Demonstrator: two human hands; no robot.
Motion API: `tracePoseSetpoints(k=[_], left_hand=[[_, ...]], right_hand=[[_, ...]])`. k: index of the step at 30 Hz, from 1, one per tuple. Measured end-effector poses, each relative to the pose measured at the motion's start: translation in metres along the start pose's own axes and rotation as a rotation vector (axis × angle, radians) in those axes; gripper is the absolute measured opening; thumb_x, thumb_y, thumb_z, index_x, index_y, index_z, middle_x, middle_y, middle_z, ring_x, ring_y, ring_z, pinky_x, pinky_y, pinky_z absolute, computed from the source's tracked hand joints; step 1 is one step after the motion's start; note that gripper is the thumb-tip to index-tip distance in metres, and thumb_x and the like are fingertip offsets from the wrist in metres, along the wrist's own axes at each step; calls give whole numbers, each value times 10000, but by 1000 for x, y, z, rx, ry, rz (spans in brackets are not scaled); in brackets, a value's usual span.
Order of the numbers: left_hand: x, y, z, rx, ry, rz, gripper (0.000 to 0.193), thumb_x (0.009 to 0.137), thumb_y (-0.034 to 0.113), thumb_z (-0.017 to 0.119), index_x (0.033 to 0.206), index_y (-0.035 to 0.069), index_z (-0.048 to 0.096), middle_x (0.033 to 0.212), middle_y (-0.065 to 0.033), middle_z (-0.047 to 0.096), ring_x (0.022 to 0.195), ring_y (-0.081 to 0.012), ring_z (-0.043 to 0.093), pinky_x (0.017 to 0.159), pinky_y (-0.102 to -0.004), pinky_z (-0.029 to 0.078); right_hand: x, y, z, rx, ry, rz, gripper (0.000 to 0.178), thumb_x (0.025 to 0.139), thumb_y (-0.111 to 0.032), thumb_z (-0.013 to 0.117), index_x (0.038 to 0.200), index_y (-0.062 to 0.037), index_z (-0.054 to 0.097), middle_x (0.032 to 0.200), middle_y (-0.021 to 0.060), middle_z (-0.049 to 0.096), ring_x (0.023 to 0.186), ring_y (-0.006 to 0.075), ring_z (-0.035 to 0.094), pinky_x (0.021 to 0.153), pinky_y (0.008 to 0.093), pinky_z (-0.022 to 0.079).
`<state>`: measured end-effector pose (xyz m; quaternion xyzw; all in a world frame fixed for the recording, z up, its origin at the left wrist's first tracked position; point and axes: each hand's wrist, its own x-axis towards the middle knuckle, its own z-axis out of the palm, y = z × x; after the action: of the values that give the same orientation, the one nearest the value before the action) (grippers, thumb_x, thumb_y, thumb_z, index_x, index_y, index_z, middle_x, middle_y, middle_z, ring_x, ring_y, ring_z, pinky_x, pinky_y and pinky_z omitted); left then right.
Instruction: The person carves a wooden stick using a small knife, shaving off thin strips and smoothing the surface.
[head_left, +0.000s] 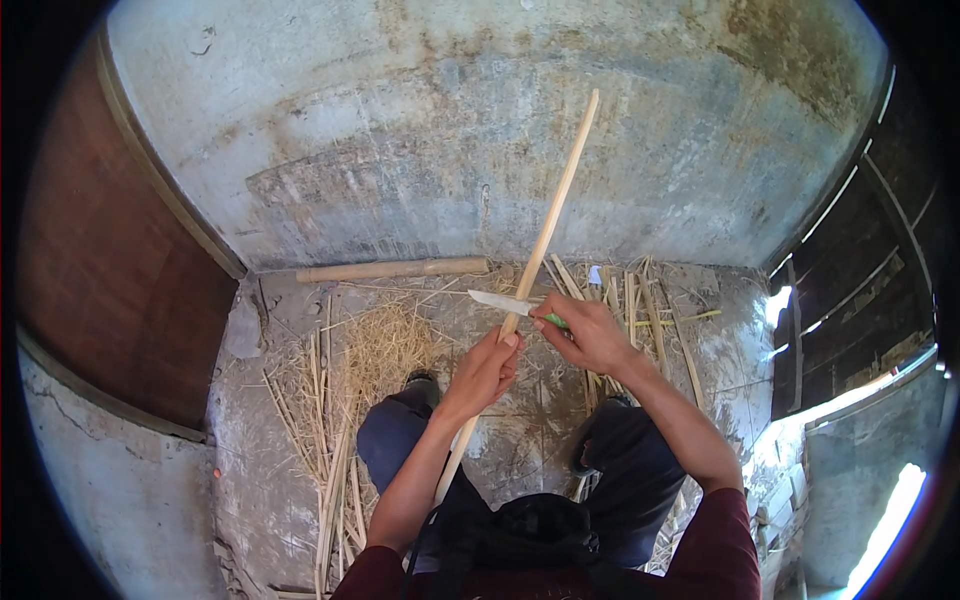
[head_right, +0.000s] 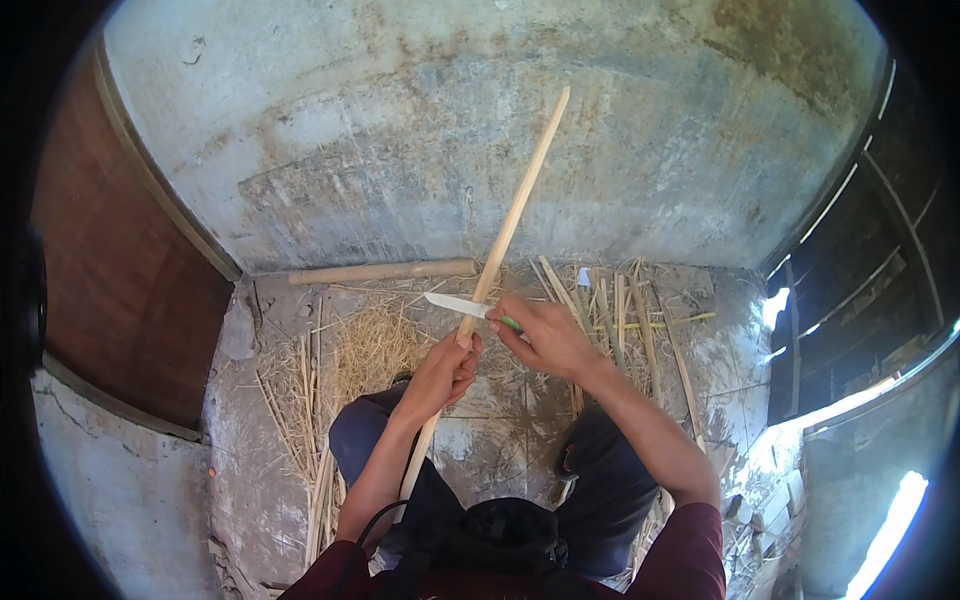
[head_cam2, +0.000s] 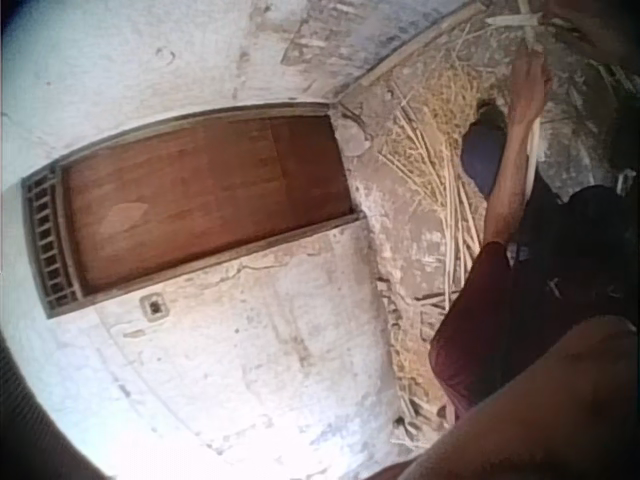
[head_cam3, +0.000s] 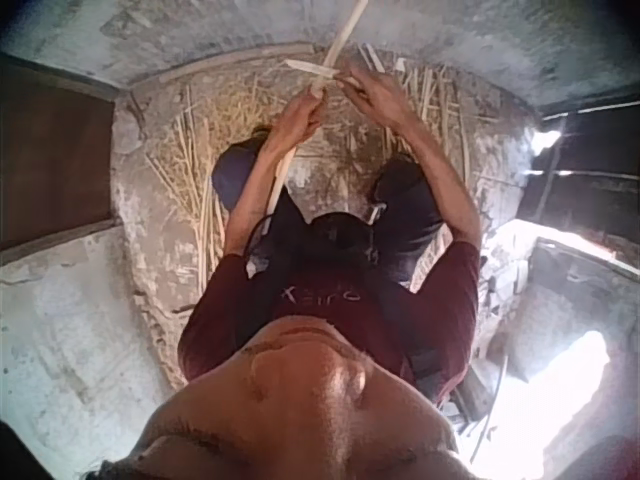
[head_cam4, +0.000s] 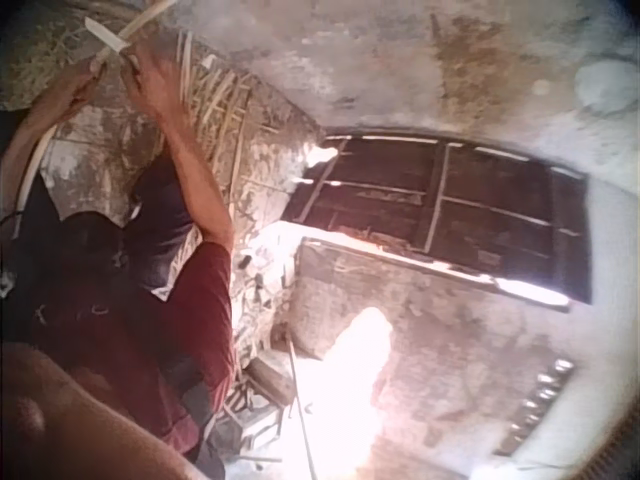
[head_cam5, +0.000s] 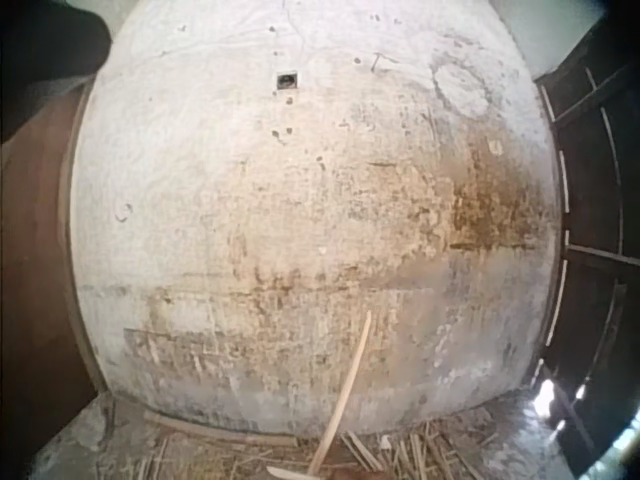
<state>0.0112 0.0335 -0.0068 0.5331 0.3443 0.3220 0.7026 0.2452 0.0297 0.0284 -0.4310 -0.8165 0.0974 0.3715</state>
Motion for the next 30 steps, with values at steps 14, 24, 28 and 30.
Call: tracePoseSetpoints(k=[14,24,28,30], left_hand=[[-7,-34,-37,398,216,306,185,1157,209,558,1145,33,613,730,3,513,644,-108,495,604,-314,396],[-17,-31,-37,534,313,361,172,1155,135,508,1172,-14,590,769,-134,602,632,-224,554,632,-392,453],[-21,-31,-39,524,290,317,172,1156,144,520,1165,-10,598,779,-134,611,636,-216,569,628,-384,452],[-21,-32,-38,523,290,356,174,1156,145,521,1165,-6,605,765,-126,600,626,-203,561,618,-380,444]], right_hand=[[24,12,48,97,-144,-69,127,979,-81,757,1043,-25,663,868,164,717,738,364,720,631,439,530],[30,13,57,103,-154,-150,93,962,-59,756,986,-31,670,826,150,703,649,339,688,563,432,495],[34,18,52,95,-70,-81,96,993,-50,740,959,-7,662,841,158,716,649,323,699,570,406,509],[32,31,50,104,-37,-52,94,997,-67,739,975,-17,662,832,157,707,647,326,691,569,411,509]])
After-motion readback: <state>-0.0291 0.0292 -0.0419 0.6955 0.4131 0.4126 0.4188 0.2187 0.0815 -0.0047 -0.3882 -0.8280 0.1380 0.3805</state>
